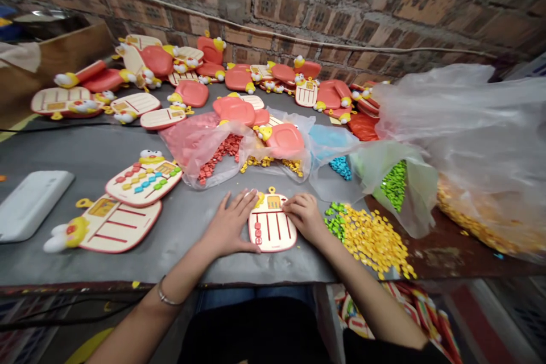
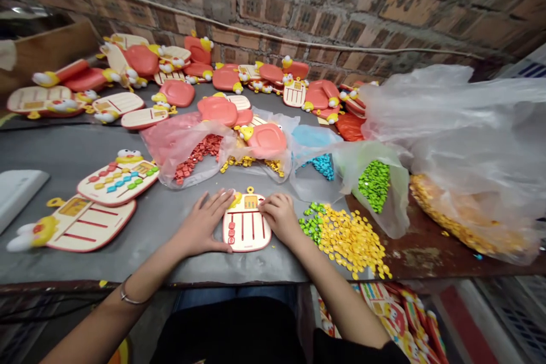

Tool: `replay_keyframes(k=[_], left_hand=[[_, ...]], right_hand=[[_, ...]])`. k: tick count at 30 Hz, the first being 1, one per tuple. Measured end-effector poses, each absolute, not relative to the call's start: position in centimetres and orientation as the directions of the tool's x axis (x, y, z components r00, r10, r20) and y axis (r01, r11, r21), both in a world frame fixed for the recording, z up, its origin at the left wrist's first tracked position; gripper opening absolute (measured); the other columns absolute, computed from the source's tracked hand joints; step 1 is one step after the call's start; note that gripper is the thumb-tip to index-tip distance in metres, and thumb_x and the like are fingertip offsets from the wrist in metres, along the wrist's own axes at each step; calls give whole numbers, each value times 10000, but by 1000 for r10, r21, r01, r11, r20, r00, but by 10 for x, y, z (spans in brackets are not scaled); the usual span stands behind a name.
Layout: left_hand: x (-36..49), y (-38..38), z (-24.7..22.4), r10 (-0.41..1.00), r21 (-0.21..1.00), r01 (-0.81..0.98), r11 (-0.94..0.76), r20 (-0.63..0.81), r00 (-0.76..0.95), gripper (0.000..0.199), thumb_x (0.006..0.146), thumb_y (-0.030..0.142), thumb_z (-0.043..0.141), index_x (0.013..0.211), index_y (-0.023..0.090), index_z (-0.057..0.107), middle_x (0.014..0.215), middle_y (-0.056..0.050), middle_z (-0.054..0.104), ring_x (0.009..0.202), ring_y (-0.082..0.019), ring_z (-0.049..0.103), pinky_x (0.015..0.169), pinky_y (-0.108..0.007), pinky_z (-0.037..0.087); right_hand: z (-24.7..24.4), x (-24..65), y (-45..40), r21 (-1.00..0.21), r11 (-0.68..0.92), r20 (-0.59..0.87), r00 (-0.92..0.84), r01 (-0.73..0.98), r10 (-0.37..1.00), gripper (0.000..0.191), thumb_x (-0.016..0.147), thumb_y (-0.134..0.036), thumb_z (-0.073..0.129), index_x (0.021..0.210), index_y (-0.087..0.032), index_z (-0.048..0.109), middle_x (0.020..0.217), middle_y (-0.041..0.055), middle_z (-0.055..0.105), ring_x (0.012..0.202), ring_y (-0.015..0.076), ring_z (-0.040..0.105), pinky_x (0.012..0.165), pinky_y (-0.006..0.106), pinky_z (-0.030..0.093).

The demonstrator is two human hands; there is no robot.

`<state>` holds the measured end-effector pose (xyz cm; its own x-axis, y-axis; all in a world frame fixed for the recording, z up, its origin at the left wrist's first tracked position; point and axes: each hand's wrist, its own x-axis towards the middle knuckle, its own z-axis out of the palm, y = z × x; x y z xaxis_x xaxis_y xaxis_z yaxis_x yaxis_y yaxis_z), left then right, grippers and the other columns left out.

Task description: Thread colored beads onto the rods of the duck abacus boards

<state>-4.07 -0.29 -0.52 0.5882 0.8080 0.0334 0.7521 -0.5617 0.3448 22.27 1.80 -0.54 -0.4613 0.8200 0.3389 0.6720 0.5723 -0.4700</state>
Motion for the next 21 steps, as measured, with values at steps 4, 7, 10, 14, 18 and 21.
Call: replay_keyframes(k=[4, 7, 10, 14, 18, 21], left_hand=[[-40, -3, -3, 808, 355, 752, -555, 14, 590, 1214, 646, 833, 599, 1558, 217, 88, 1595, -128, 185, 1452, -350, 186, 1163, -525, -1], [-40, -2, -3, 805, 358, 749, -558, 14, 593, 1227, 642, 832, 603, 1558, 207, 76, 1600, -128, 159, 1460, -340, 163, 1165, -522, 2], [-39, -2, -3, 800, 355, 745, -565, 16, 599, 1219, 641, 827, 607, 1555, 195, 105, 1599, -130, 167, 1458, -347, 168, 1164, -534, 19], [-39, -3, -1, 800, 342, 748, -569, 17, 600, 1193, 638, 834, 599, 1542, 178, 181, 1594, -135, 183, 1453, -356, 181, 1165, -545, 19], [-38, -3, -1, 803, 326, 761, -562, -5, 595, 1188, 645, 832, 595, 1537, 155, 197, 1595, -140, 169, 1455, -350, 173, 1165, -547, 12], [-38, -3, -2, 799, 317, 757, -571, 0, 602, 1198, 653, 841, 574, 1546, 159, 158, 1596, -138, 165, 1457, -351, 168, 1161, -554, 8]], right_hand=[[-3, 222, 16, -586, 531, 277, -465, 612, 841, 162, 915, -229, 604, 1038, -232, 709, 852, 60, 693, 816, 214, 607, 775, 371, 390], [-4, 207, 22, -679, 487, 260, -441, 549, 859, 307, 882, -257, 659, 1189, -234, 654, 878, 55, 726, 793, 216, 645, 774, 361, 426], [-5, 184, 26, -714, 484, 271, -438, 505, 857, 327, 850, -213, 693, 1175, -241, 663, 966, 61, 746, 894, 235, 670, 841, 371, 430], [-4, 162, 26, -753, 483, 240, -497, 447, 834, 349, 808, -164, 726, 1149, -221, 676, 865, 46, 754, 832, 226, 682, 825, 357, 450], [6, 167, 31, -844, 433, 184, -586, 318, 789, 338, 833, -238, 710, 1168, -212, 671, 794, 21, 741, 741, 197, 675, 776, 328, 494], [15, 178, 54, -846, 413, 192, -531, 336, 825, 277, 892, -288, 629, 1153, -208, 676, 902, 47, 737, 796, 195, 678, 760, 317, 522]])
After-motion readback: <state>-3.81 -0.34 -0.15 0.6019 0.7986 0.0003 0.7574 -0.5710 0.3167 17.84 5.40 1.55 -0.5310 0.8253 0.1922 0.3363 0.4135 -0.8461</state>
